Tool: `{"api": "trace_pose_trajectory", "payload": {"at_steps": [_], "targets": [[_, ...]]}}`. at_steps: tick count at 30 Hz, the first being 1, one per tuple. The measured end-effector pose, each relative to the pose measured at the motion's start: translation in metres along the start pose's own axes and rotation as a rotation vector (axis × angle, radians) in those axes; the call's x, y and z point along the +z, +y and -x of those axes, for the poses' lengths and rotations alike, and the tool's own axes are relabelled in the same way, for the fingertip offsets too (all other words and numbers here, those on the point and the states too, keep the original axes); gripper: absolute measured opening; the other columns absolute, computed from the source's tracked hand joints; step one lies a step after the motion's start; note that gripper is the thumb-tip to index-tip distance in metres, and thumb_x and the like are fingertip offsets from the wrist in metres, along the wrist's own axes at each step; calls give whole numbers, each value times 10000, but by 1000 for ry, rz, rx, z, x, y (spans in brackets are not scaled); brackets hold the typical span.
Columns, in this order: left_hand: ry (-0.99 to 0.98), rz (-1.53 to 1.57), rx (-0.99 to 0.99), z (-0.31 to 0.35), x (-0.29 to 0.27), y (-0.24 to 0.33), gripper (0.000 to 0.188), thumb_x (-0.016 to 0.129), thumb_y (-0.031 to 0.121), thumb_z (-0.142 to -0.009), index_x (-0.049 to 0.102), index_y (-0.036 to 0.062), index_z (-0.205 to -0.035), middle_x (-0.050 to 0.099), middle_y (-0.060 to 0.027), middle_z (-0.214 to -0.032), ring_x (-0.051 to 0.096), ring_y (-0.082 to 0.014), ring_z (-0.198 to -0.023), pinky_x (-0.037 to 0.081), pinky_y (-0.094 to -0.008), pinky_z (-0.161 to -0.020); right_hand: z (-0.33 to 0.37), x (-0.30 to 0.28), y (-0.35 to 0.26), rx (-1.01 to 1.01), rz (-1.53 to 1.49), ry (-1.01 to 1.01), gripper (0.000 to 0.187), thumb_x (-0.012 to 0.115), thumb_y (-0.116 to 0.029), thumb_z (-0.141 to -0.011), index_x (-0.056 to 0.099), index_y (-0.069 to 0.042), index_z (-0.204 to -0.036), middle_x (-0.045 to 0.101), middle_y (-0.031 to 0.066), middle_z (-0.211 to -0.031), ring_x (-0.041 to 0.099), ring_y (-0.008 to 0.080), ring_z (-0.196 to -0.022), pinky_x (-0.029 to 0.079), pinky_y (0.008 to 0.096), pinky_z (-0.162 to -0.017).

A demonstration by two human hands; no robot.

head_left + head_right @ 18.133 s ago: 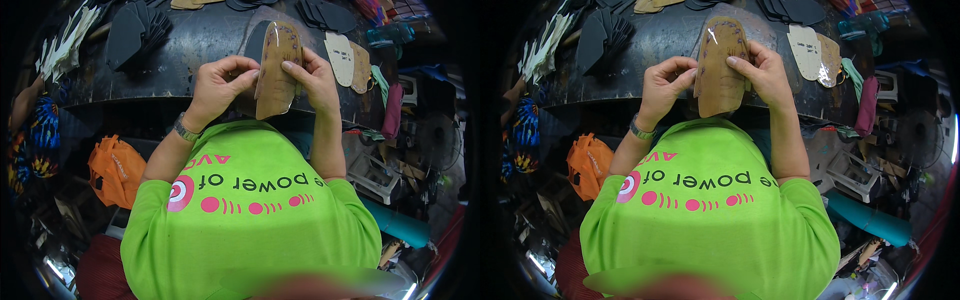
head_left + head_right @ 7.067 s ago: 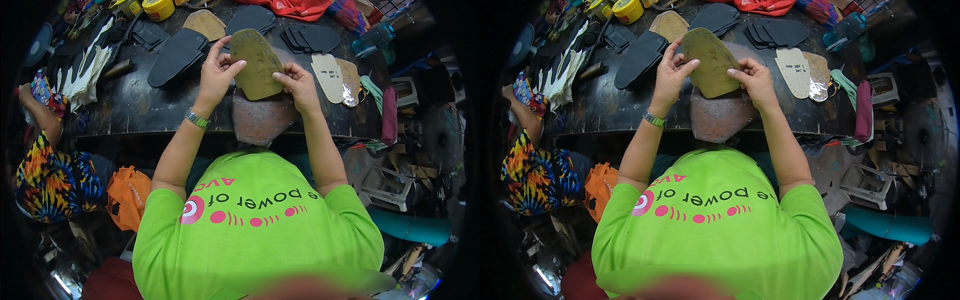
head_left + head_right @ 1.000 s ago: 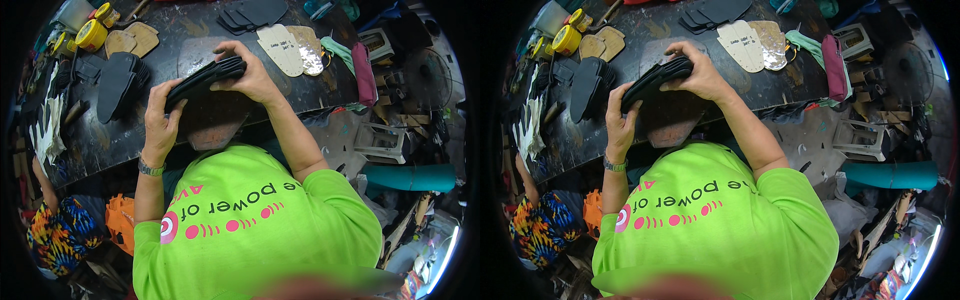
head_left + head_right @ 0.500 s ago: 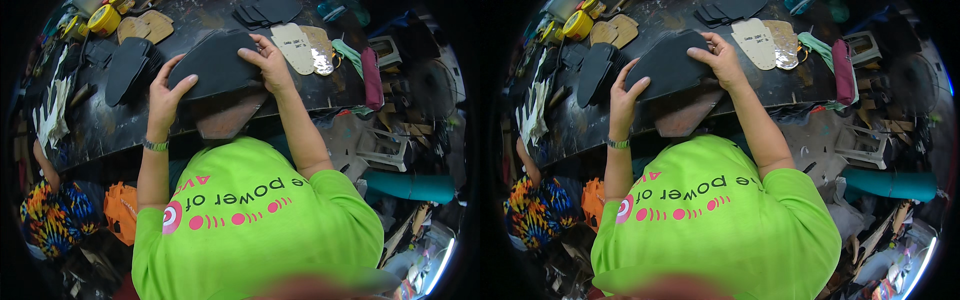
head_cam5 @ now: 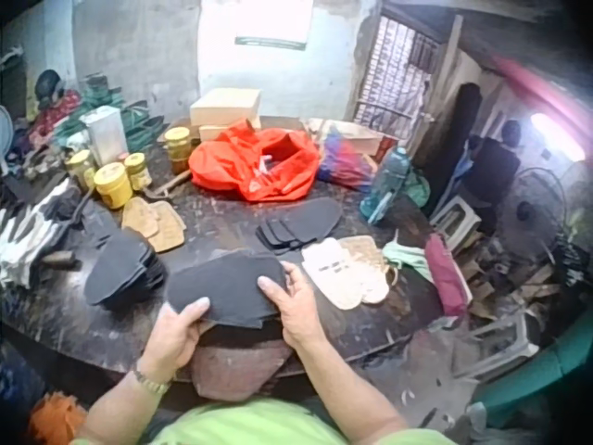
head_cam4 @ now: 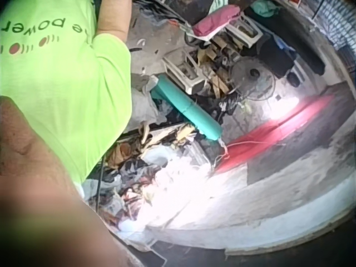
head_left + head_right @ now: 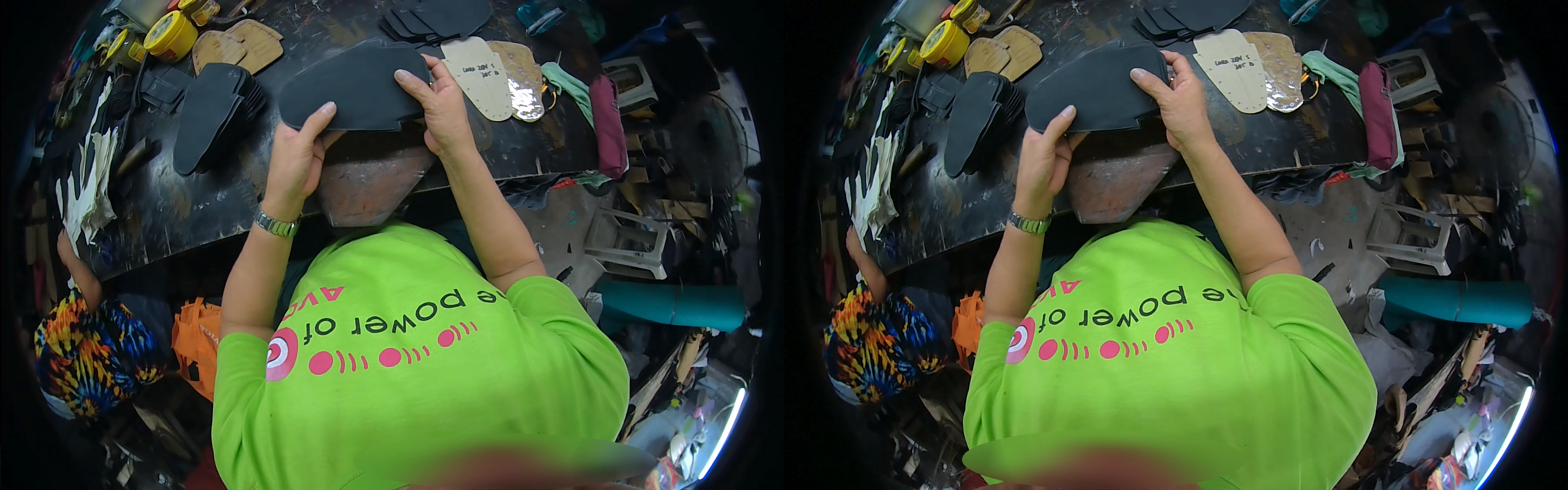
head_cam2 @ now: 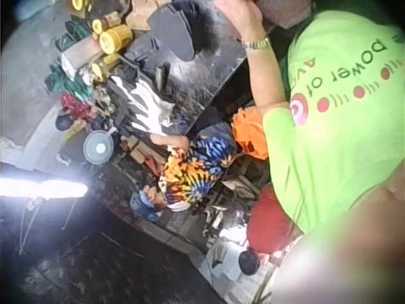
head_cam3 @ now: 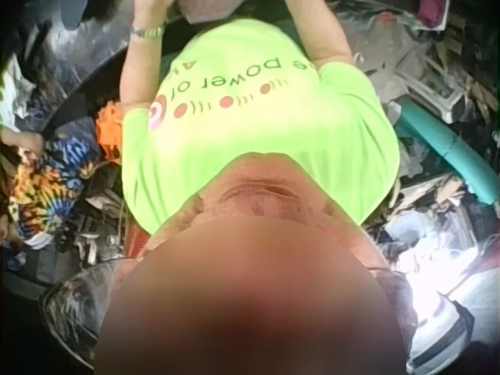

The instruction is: The person repeatedly places a cardboard template on black shoe insoles and uses a pen to trace the outline. They handle multiple insoles one at a time, aligning the template and marking each piece before moving to the next.

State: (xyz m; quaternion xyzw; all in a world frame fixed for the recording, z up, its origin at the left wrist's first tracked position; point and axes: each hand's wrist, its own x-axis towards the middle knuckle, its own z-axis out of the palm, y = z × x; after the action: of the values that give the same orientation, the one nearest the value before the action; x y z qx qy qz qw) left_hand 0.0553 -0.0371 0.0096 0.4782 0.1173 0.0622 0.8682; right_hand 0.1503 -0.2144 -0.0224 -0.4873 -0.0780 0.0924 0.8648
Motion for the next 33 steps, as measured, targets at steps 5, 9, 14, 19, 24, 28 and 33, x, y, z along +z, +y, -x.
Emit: {"api": "trace_pose_trajectory", "payload": {"at_steps": [5,9,14,19,24,28,33], "targets": [[-246,-137,233,-56,0,29,374,694,78,-932,584,-23,-1274,679,-98,-1190,666,-198,-1079,573,-378,-916,-18,-47,-29,44,269,-33,448,810,-274,-878,642,-15,-1201,693,71,-881,623,78,-759,483,212,-637],[-38,-262,313,-126,-11,44,340,715,82,-919,607,22,-1236,692,-86,-1143,675,-189,-1050,586,-376,-890,-29,-103,-68,-250,1163,380,621,870,-421,-728,695,-67,-1207,711,94,-845,672,183,-734,526,324,-692],[183,-307,311,-184,-33,22,372,713,10,-898,537,-17,-1224,646,-149,-1183,678,-292,-1051,612,-446,-883,-17,-157,-98,-57,1611,663,698,815,-505,-713,663,-80,-1245,715,100,-1000,688,273,-947,515,401,-849],[269,-428,266,-200,-58,-5,511,737,-24,-854,435,-33,-1266,595,-210,-1215,667,-319,-1051,649,-425,-780,-13,-164,-94,-83,1614,666,681,828,-522,-693,682,-74,-1185,716,106,-1002,688,275,-934,518,397,-834],[371,-708,447,-208,-73,-21,715,834,171,-805,435,-55,-1353,623,-237,-1231,661,-317,-1084,559,-400,-909,-15,-136,-84,-165,1565,523,670,830,-530,-686,702,-58,-1145,713,156,-1041,682,336,-983,530,438,-856],[403,-894,563,-201,-72,-24,840,847,310,-787,423,-54,-1413,625,-263,-1258,638,-350,-1136,477,-388,-1001,-15,-113,-62,-169,1693,421,725,860,-465,-672,665,-54,-1237,715,175,-1081,682,349,-1020,525,449,-910],[424,-1080,615,-185,-58,-20,850,835,344,-798,421,-54,-1424,614,-281,-1277,611,-386,-1173,456,-411,-1031,-25,-112,-57,-30,1657,457,886,894,-409,-613,588,-53,-1364,714,177,-1152,678,338,-1060,512,446,-954]]}}
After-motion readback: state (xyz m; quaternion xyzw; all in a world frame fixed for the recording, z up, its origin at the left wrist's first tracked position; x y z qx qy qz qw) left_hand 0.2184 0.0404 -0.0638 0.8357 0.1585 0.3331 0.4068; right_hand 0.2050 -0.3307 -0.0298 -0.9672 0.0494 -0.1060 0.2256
